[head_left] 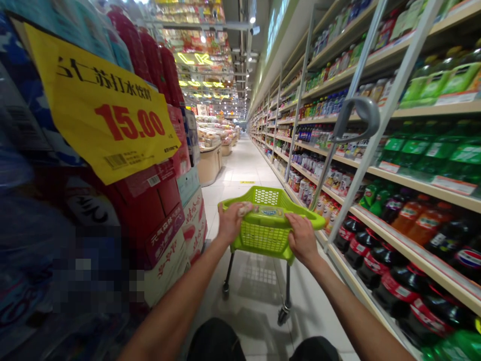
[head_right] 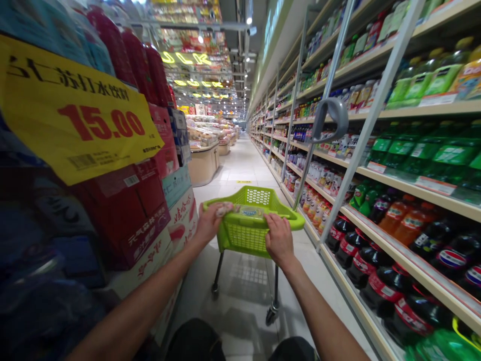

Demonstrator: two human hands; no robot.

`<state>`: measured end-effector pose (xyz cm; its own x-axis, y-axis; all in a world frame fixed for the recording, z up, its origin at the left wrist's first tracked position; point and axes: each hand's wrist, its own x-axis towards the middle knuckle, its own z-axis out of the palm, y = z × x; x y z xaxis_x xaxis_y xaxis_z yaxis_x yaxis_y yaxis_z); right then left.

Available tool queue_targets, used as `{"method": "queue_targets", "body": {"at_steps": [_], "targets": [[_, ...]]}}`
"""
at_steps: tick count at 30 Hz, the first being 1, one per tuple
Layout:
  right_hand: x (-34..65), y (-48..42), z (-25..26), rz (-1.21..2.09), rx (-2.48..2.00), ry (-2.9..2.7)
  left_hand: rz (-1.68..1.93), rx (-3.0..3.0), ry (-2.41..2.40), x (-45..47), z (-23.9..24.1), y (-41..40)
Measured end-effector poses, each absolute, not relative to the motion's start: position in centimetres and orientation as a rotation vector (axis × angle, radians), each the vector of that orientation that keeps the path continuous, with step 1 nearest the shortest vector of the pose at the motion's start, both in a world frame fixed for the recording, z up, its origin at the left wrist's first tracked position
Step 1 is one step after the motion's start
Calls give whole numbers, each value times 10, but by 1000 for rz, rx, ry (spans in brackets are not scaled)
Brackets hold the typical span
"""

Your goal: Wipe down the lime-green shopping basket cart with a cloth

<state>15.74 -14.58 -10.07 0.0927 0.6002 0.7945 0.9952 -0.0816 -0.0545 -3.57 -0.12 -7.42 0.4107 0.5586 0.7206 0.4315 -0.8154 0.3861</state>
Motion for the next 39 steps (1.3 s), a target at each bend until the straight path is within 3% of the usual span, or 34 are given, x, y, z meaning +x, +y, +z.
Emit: {"method": "queue_targets", "body": {"at_steps": [4, 10, 16, 22, 30, 36, 39], "targets": [[169, -152, -101, -886, -1769, -1522, 1254, 2634, 738, -25, -70, -15], [182, -154, -110, -982, -1774, -1490, 1362, 2346, 1230, -50, -63, 2], [182, -155, -115, -986, -1685, -1493, 1237, 2598, 859, -22, -63, -19], [181, -156, -117, -949, -1675, -1412, 1296, 2368, 1300, -47, -58, 9], [174, -160, -109, -833, -1708, -1421, 1104, 2720, 563, 23, -54, -56], [172, -164, -107, -780, -1721, -1383, 1330, 2414, 1013, -2, -58, -27], [168, -162, -107, -767, -1739, -1378, 1246, 2556, 732, 17, -61, -49]]}}
